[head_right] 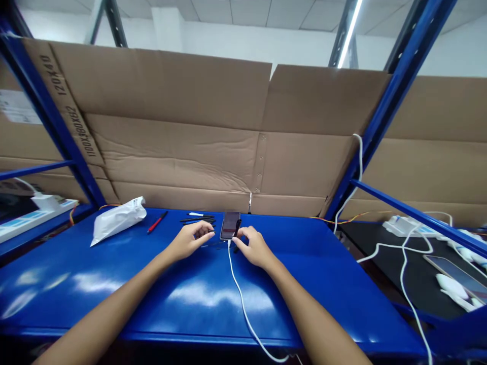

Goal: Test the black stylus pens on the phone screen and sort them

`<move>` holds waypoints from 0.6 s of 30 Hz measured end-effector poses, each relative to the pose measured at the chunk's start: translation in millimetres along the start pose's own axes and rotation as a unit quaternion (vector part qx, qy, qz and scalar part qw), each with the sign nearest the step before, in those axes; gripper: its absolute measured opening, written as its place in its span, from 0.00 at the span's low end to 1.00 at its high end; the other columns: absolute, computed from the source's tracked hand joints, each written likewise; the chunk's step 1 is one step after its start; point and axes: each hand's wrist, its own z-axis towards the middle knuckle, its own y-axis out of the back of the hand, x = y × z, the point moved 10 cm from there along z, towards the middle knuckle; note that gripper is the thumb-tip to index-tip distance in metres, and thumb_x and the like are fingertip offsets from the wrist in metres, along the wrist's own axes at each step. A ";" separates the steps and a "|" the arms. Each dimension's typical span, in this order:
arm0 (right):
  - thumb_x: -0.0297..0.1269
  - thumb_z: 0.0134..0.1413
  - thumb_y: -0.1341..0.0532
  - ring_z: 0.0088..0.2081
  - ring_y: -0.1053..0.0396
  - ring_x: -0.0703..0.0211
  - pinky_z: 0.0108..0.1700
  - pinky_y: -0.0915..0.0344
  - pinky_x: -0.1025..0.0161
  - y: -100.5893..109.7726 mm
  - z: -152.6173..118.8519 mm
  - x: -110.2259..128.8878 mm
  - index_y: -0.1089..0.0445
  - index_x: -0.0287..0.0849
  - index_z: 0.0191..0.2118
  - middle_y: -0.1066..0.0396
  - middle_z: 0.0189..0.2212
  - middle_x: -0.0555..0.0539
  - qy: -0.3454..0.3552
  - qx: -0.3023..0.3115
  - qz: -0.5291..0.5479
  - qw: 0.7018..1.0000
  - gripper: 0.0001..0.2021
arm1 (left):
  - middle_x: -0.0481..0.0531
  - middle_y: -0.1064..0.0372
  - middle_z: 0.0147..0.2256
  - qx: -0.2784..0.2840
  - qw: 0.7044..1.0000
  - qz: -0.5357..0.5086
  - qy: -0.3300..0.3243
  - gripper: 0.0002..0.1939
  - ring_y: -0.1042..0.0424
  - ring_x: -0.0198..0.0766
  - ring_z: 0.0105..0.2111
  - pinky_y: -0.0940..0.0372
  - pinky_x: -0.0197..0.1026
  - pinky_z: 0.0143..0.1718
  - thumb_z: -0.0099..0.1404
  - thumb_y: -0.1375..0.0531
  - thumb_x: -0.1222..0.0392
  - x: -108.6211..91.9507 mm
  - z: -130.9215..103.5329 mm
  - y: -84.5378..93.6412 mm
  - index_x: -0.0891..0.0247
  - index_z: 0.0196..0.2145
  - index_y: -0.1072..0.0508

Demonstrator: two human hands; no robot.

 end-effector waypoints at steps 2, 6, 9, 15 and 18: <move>0.41 0.66 0.39 0.37 0.29 0.55 0.42 0.35 0.59 6.2 0.6 -2.9 0.26 0.43 0.38 0.24 0.36 0.46 -0.004 -0.017 -0.008 1.000 0.09 | 0.51 0.24 0.37 -0.007 1.000 0.008 -0.020 0.13 0.29 0.37 0.31 0.35 0.38 0.35 0.71 0.40 0.51 -2.1 0.7 0.7 0.62 0.45 0.23; 0.43 0.67 0.41 0.37 0.27 0.54 0.41 0.34 0.59 9.5 1.9 -8.5 0.25 0.44 0.40 0.22 0.37 0.46 -0.013 -0.011 0.012 1.000 0.11 | 0.53 0.23 0.41 -0.016 0.999 0.014 -0.044 0.14 0.27 0.38 0.34 0.33 0.38 0.38 0.72 0.41 0.53 -4.0 1.2 3.2 0.60 0.48 0.21; 0.40 0.66 0.39 0.41 0.26 0.53 0.45 0.33 0.58 4.5 1.9 -7.4 0.23 0.44 0.42 0.20 0.39 0.45 -0.006 0.009 0.017 1.000 0.09 | 0.54 0.22 0.41 -0.013 0.999 0.010 -0.050 0.14 0.27 0.38 0.34 0.33 0.38 0.37 0.72 0.41 0.53 -4.1 1.0 2.4 0.60 0.48 0.20; 0.36 0.67 0.39 0.42 0.29 0.52 0.47 0.35 0.57 -9.5 -1.4 4.3 0.23 0.45 0.41 0.23 0.38 0.45 0.021 0.057 -0.053 0.997 0.06 | 0.53 0.20 0.41 -0.035 0.999 -0.007 -0.037 0.14 0.27 0.37 0.31 0.32 0.38 0.36 0.71 0.39 0.53 -8.2 -0.8 2.6 0.61 0.48 0.20; 0.35 0.67 0.39 0.42 0.31 0.52 0.46 0.36 0.57 -15.3 -3.4 10.1 0.24 0.44 0.43 0.25 0.38 0.44 0.046 0.065 -0.096 0.992 0.06 | 0.54 0.20 0.39 -0.085 0.995 -0.032 -0.029 0.13 0.26 0.37 0.30 0.31 0.39 0.35 0.70 0.38 0.52 -18.2 -3.4 9.0 0.63 0.45 0.21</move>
